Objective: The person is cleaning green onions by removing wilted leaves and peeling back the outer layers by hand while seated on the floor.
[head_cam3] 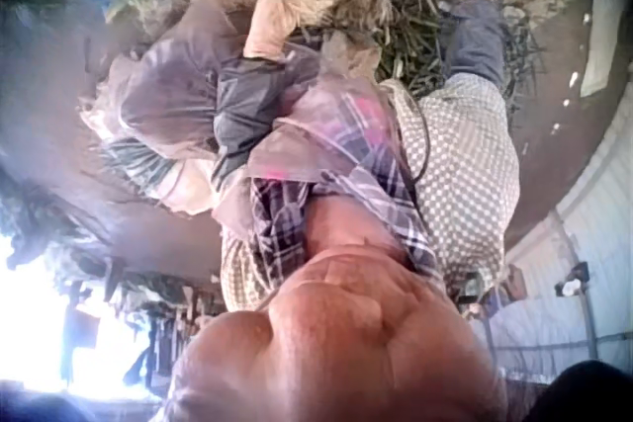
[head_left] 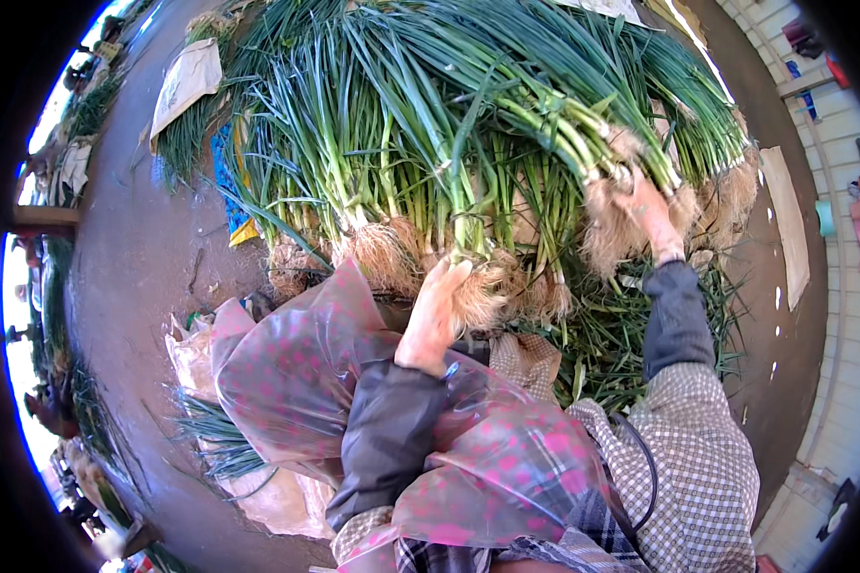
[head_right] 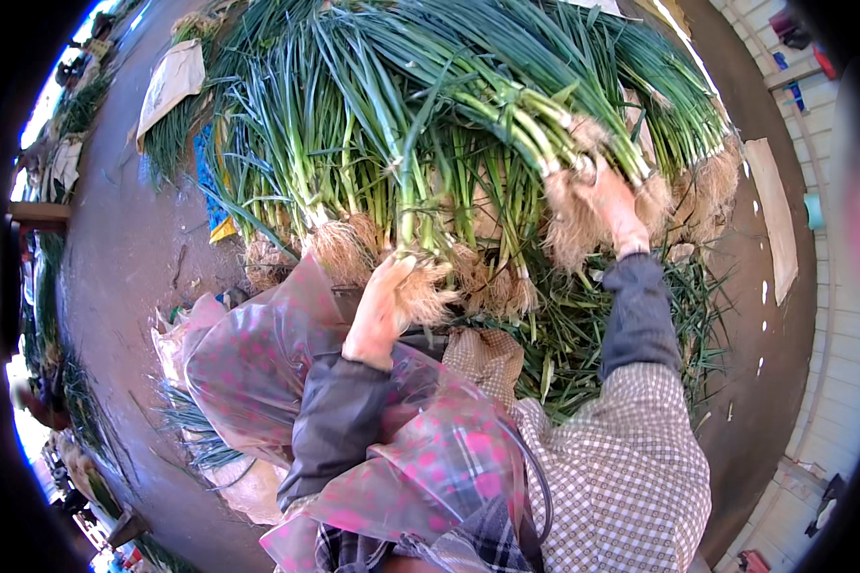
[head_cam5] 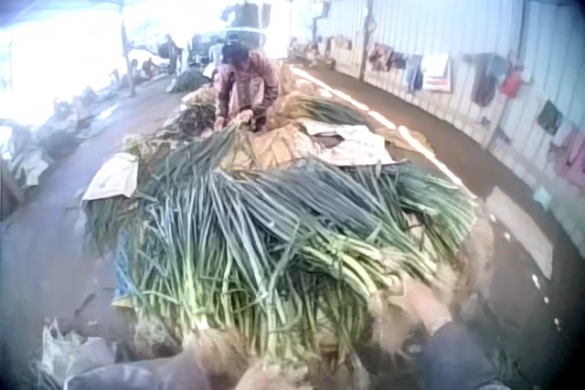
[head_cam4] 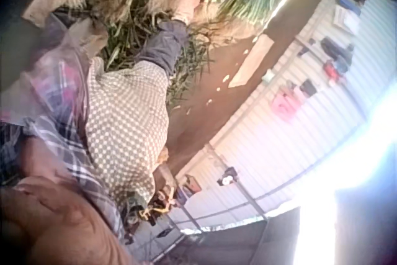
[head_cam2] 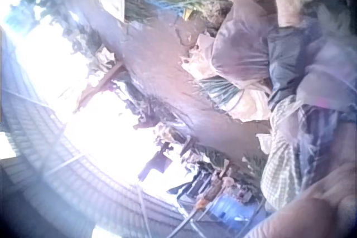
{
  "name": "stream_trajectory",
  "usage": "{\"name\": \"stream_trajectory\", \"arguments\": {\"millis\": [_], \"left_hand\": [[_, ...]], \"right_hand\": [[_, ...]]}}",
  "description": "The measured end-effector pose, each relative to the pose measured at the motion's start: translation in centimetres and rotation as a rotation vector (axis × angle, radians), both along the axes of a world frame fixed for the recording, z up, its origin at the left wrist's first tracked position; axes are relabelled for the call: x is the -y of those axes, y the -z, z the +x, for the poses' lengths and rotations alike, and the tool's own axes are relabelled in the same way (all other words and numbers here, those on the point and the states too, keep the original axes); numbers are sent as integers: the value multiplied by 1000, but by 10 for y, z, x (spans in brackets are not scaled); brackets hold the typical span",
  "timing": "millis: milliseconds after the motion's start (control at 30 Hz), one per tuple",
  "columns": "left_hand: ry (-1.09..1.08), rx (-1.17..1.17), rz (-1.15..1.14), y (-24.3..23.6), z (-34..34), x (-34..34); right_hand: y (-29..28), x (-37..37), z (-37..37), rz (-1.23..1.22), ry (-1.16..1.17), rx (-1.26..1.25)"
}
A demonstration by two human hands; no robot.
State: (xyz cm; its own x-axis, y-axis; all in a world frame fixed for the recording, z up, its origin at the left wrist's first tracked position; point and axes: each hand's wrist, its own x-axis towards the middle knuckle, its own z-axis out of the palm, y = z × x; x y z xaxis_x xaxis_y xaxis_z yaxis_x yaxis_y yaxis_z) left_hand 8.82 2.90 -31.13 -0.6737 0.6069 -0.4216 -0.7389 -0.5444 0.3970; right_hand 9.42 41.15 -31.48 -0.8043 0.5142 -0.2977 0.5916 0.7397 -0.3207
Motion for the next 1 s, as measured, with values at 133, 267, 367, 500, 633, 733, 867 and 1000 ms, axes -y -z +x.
{"name": "stream_trajectory", "arguments": {"millis": [133,267,367,500,633,733,867,1000], "left_hand": [[56,52,288,6,34,29],[-1,285,254,-21,48,15],[8,-43,145,-16,51,9],[-111,-40,-60,-4,38,6],[-234,-25,-96,15,38,2],[-217,-21,-100,20,37,-2],[-140,-116,-197,29,39,-13],[-234,-109,-214,33,33,-7]], "right_hand": [[-35,79,35,226,-122,-211],[-14,167,35,-1236,-241,-262],[-5,217,-18,-1591,-34,-444],[41,200,-109,-2337,34,-561],[16,224,-73,-1902,255,-819],[34,220,-42,-1288,186,-763],[52,219,-31,-1277,394,-771],[-2,238,-5,-1136,467,-559]]}}
